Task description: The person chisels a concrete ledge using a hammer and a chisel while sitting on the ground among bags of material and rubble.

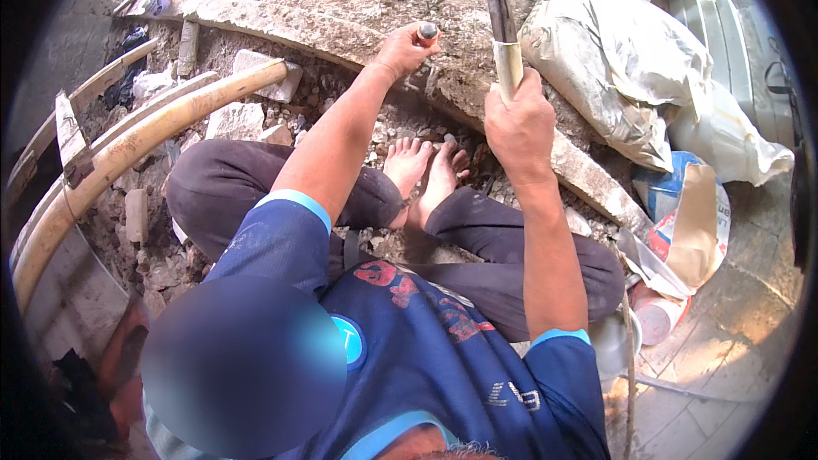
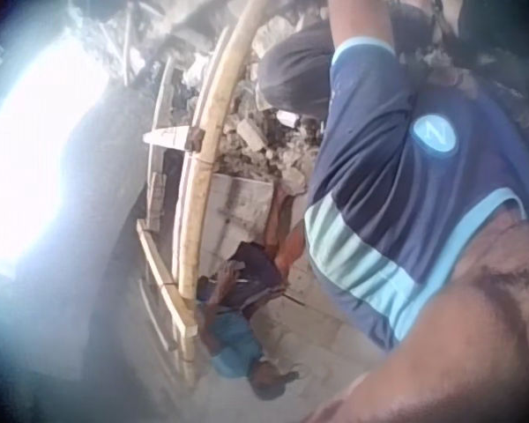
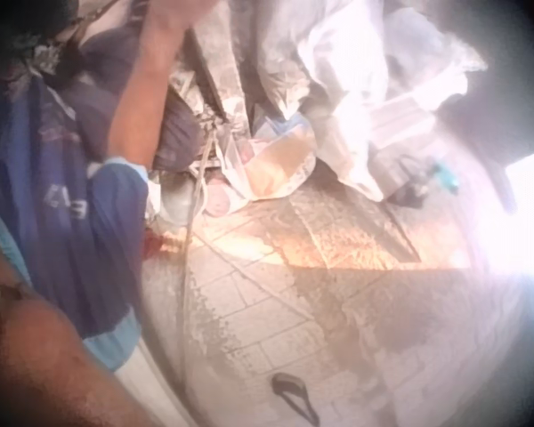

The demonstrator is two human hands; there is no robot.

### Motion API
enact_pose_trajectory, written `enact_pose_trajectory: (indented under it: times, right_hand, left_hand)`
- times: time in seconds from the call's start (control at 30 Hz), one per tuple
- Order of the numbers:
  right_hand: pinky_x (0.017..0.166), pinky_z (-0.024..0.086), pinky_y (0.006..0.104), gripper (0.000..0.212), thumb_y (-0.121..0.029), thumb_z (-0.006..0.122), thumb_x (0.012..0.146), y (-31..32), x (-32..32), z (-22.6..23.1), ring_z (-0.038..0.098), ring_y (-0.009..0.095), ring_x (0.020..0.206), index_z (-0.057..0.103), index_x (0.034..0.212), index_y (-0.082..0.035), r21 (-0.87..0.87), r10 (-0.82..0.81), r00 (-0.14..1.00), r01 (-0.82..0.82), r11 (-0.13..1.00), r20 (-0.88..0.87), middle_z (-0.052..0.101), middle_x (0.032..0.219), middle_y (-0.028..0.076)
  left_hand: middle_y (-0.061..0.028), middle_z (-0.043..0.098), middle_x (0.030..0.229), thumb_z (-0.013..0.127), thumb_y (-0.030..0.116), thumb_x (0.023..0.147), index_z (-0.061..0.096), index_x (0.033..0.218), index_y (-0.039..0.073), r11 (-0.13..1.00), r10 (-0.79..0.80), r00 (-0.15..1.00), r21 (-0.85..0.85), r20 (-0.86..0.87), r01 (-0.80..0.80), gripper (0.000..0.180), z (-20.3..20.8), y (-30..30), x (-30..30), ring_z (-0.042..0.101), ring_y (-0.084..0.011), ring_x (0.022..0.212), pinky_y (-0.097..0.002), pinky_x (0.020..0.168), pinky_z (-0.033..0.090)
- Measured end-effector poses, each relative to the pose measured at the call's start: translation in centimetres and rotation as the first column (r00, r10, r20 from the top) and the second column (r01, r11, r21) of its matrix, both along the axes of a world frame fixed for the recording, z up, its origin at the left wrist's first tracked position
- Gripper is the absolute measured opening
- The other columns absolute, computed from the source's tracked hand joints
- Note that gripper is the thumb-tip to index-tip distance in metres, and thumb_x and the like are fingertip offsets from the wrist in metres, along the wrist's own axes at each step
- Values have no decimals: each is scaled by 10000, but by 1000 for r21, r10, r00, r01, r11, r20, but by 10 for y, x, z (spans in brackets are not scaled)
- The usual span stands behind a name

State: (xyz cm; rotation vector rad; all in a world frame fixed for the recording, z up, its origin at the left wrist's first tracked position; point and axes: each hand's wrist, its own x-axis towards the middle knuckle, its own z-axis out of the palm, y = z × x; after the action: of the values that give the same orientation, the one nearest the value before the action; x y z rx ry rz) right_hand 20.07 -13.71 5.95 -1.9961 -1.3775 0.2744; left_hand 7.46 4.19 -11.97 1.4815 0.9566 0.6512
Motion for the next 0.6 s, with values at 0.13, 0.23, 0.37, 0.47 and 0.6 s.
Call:
enact_pose_trajectory:
  times: [0.13, 0.23, 0.37, 0.47, 0.6]
  right_hand:
    - [622, 542, 486, 178, -80, 571, 817, 0, 8, -64, 664, 429, 682, 502, 943, 25, -273, 139, 971, -83, 958, 193, 629, 701, 267]
    - [606, 551, 473, 175, -69, 563, 807, 4, 21, -63, 668, 425, 664, 497, 931, 35, -273, 192, 948, -120, 954, 255, 627, 678, 259]
    - [560, 521, 499, 190, -84, 580, 827, 9, -2, 14, 637, 446, 623, 490, 947, 33, 22, 24, 1000, -24, 999, 14, 599, 645, 266]
    - [560, 515, 497, 200, -89, 592, 823, 4, -6, -15, 637, 449, 628, 494, 955, 26, 167, 21, 1000, -22, 986, 6, 594, 646, 267]
    - [586, 545, 476, 161, -58, 556, 814, -2, 26, -81, 649, 432, 630, 494, 917, 49, -183, 187, 943, -140, 973, 275, 621, 668, 258]
  left_hand:
    - [-12, 705, 991, 737, 102, 842, 677, 1079, 74, 998, -61, 995, 28, 77, 59, 246, -12, 2, 6, 638, -116, 916, -280, 848, 507]
    - [-40, 709, 957, 739, 134, 849, 669, 1103, 74, 988, -65, 961, 119, -267, 99, 270, 11, -5, 14, 637, -132, 897, -290, 821, 502]
    - [-32, 703, 971, 753, 146, 842, 663, 1101, 73, 996, -6, 997, 93, -72, 13, 283, -14, -4, 8, 614, -104, 884, -287, 827, 503]
    - [-35, 707, 973, 753, 141, 840, 663, 1097, 72, 996, 13, 999, 90, -53, -8, 281, 4, -10, 7, 618, -101, 886, -286, 826, 502]
    - [6, 689, 814, 793, 76, 780, 672, 1000, 65, 969, 86, 992, 241, -96, -61, 251, 1, -13, 15, 581, -60, 732, -244, 708, 502]
